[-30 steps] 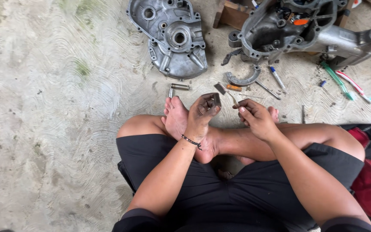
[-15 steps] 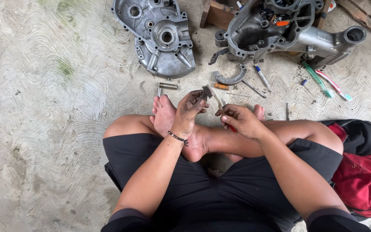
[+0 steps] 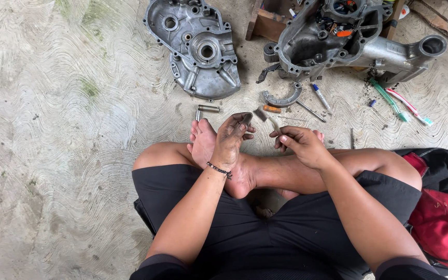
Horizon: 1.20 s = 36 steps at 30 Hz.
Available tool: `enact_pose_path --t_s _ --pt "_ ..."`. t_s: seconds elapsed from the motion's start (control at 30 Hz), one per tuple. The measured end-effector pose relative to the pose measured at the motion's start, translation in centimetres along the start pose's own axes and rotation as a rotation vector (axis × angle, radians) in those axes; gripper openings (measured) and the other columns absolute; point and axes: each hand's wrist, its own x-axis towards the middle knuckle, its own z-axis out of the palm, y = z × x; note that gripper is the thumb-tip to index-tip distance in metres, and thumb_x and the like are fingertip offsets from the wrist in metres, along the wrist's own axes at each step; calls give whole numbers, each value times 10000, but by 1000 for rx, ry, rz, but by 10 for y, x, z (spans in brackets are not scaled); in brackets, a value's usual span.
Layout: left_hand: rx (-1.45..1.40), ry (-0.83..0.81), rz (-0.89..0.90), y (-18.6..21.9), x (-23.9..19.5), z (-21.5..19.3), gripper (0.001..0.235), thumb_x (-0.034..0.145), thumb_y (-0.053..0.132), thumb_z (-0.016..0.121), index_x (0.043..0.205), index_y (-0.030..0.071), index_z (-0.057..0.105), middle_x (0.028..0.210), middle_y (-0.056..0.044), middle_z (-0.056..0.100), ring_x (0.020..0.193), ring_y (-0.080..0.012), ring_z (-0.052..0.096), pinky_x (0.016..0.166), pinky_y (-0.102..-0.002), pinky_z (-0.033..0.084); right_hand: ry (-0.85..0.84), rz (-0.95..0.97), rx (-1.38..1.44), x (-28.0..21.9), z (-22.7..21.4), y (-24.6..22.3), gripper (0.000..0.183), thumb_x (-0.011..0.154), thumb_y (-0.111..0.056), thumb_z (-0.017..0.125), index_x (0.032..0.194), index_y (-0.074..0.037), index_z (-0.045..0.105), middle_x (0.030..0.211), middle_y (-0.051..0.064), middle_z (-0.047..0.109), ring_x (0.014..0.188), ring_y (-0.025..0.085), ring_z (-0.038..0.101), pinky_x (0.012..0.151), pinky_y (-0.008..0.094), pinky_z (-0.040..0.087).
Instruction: Cleaning a small motorcycle engine component by scraping it with a metal tool
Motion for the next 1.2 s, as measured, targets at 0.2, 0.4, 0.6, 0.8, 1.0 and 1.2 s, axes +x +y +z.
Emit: enact_pose_path --t_s 0.2,0.4,0.6,0.8,1.0,1.2 --pt "3 -9 12 -9 0 -5 496 902 277 749 1256 -37 600 911 -92 658 902 -180 705 735 -249 587 1 96 -137 4 4 -13 240 1024 -116 556 1137 55 683 675 137 720 469 154 627 530 276 504" --pt "2 -5 43 -6 0 -2 489 902 251 755 1260 -42 597 907 -83 663 894 -175 705 728 -238 583 66 50 -45 1 6 -10 220 1032 -82 525 1152 22 677 799 154 758 616 169 724 620 259 517" --pt "15 -13 47 -14 2 -7 535 876 277 789 1267 -36 601 941 -98 681 891 -170 705 729 -235 582 25 87 -77 1 17 -6 148 998 -55 576 1071 19 681 741 155 759 580 204 747 585 278 533" --pt "38 -15 53 -10 2 -3 530 874 276 786 1263 -36 605 943 -95 683 890 -160 699 728 -231 582 100 58 -152 3 13 -11 131 997 -70 605 1055 -1 700 773 127 741 690 192 733 671 288 536" --pt "47 -21 46 -7 1 -1 533 868 287 792 1252 -34 609 937 -90 683 892 -156 700 737 -227 582 49 143 -151 0 22 -35 154 1003 -124 594 1046 -8 686 680 109 748 604 162 750 624 267 562" --pt "66 -35 70 -12 0 -4 511 877 273 789 1248 -31 612 927 -88 680 886 -150 691 736 -229 574 70 136 -119 -3 15 -14 165 1007 -115 590 1069 -12 704 686 88 738 642 129 706 666 239 544"
